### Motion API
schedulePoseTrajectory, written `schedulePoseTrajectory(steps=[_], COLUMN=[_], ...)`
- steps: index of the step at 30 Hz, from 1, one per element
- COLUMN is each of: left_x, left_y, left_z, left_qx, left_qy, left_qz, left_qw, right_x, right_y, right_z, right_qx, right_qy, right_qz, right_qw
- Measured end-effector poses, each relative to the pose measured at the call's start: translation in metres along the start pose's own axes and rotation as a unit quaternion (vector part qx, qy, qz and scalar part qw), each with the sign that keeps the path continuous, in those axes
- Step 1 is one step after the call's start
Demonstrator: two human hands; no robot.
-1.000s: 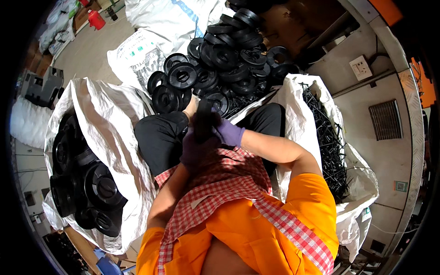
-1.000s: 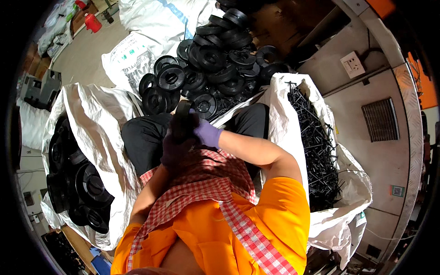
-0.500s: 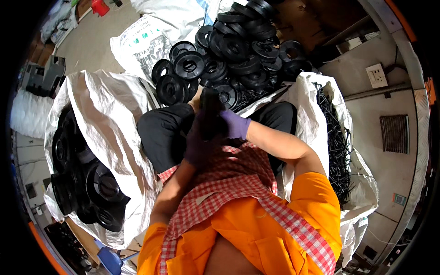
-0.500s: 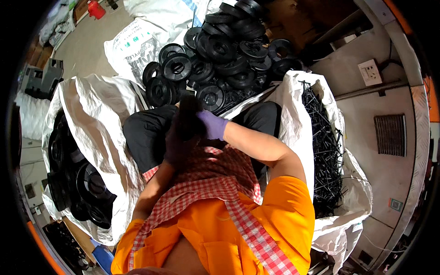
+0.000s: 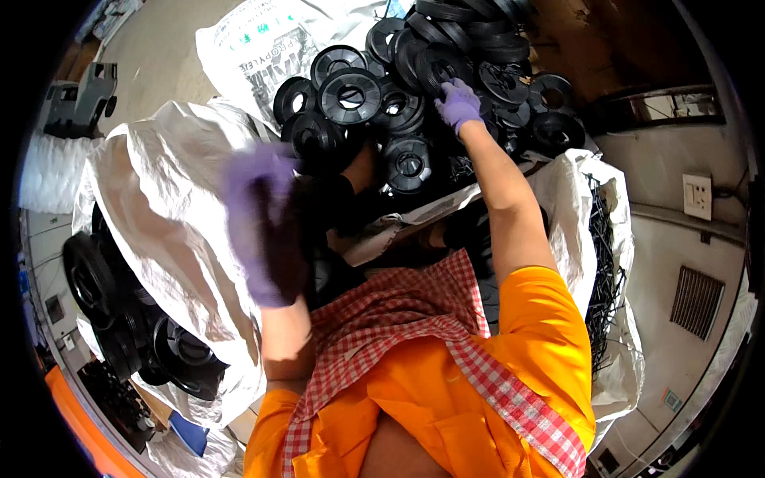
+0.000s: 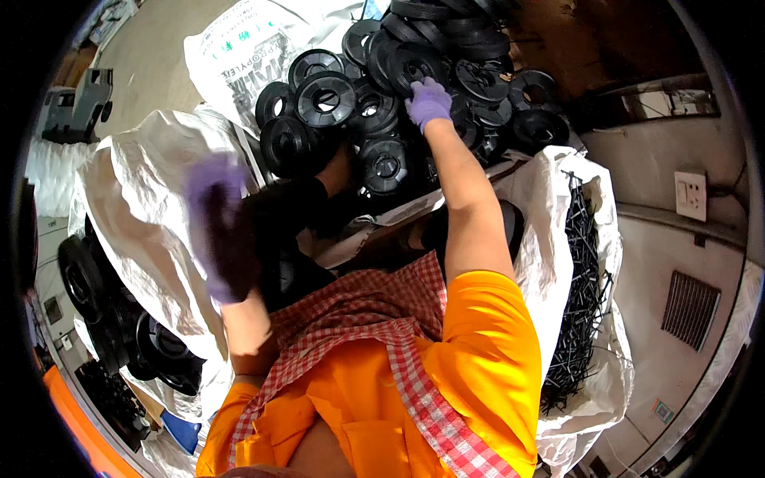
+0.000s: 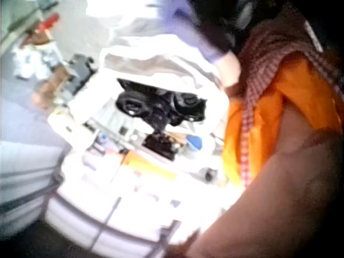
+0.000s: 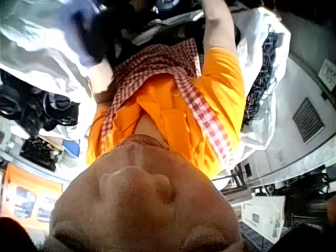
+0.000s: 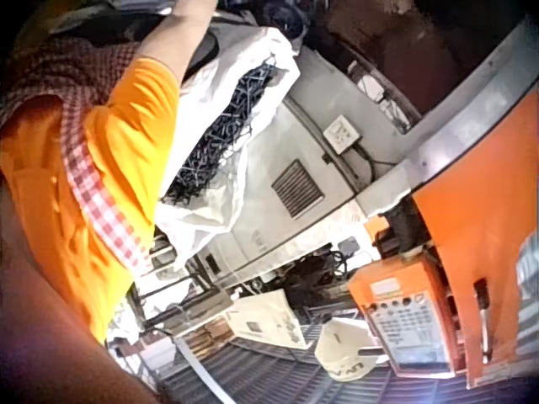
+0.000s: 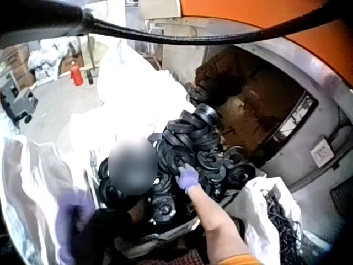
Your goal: The person sorts black circular parts and cords from a pile into separate bags while sitting on the floor.
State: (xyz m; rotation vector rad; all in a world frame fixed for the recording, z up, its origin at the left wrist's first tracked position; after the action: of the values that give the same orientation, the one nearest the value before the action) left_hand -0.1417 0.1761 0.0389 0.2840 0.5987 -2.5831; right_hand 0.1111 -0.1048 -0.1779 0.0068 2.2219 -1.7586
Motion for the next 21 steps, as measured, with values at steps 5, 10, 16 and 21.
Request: schedulePoseTrajectory(steps=[5,10,16,21], left_x=[0.032,0.042,0.041,0.044], left_y=[0.102,0.128,0.128,0.082], left_z=[-0.097,-0.142,-0.113,-0.152], left_qx=[0.407,0.418,0.551,0.281], left_qy=[-0.351,-0.294,-0.385,-0.286], left_qz=[0.013,-0.117,-0.056,-0.044], left_qw=[0.843,0.852,0.738,0.915], right_x=[0.038,0.095,0.078,0.059], right_y=[-0.076,-0.116,0.113,0.106], right_z=[-0.085,-0.184,-0.109,-0.142], right_qx=[-0.173,-0.451,-0.07,0.003], right_qy=[-0.14,-0.337,-0.041,-0.079], right_qz=[0.163,0.006,-0.117,-0.243], right_qw=[0.961,0.826,0.99,0.967])
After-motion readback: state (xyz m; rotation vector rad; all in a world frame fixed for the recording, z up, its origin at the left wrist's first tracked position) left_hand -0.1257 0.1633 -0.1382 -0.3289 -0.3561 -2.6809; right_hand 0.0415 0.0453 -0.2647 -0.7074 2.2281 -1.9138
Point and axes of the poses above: each hand's wrist, its own x-axis away from the middle knuckle, its own y-axis out of the palm, z = x × y, the point moved 9 cm from there along -x, towards the middle knuckle, and after that the axes turned 4 degrees about z, right-handed, at the moved point
